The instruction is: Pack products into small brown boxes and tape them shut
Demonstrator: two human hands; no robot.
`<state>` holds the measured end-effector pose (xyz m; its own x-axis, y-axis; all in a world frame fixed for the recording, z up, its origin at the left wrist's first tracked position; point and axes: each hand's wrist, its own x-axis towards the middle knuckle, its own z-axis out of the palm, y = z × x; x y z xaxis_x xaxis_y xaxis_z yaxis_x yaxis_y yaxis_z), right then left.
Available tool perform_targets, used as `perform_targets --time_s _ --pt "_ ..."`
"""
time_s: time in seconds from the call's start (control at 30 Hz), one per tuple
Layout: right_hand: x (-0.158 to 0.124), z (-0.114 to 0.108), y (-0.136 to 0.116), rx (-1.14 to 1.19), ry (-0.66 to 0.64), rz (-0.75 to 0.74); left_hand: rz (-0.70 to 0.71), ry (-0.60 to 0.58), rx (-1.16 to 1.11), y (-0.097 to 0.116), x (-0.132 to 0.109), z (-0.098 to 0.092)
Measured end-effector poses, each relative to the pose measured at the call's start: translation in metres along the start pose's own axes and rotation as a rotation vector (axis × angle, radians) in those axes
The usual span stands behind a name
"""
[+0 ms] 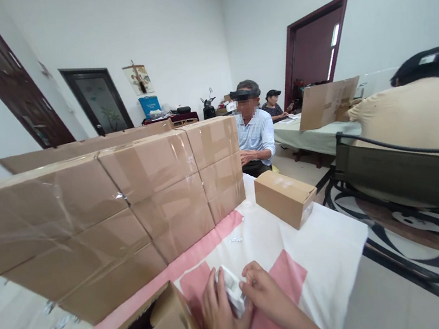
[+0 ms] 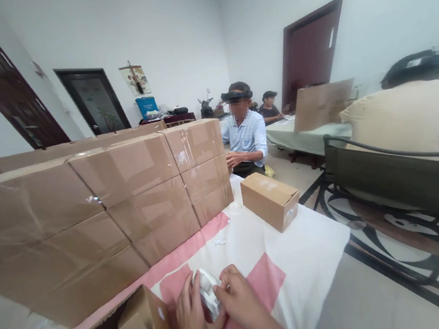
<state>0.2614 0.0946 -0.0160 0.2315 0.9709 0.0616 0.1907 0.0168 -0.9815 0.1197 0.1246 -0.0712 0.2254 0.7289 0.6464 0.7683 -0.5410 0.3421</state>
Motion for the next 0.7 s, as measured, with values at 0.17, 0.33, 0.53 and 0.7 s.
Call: perform_targets --time_s 0.17,0.33,0.53,0.7 --pt "-0.005 0.014 0.015 0.018 0.168 -0.034 -0.039 -0.044 -0.052 0.001 0.001 -0.003" --pt "-0.01 0.018 0.016 -0.002 0.249 -0.051 -0.046 -0.039 -0.068 0.001 0.001 -0.002" --pt "-0.012 0.018 0.01 0.032 0.256 -0.053 -0.063 -0.019 -0.117 0.003 0.001 -0.003" --pt "-0.011 0.017 0.014 0.09 0.266 -0.028 -0.077 -0.007 -0.135 0.005 0.003 -0.004"
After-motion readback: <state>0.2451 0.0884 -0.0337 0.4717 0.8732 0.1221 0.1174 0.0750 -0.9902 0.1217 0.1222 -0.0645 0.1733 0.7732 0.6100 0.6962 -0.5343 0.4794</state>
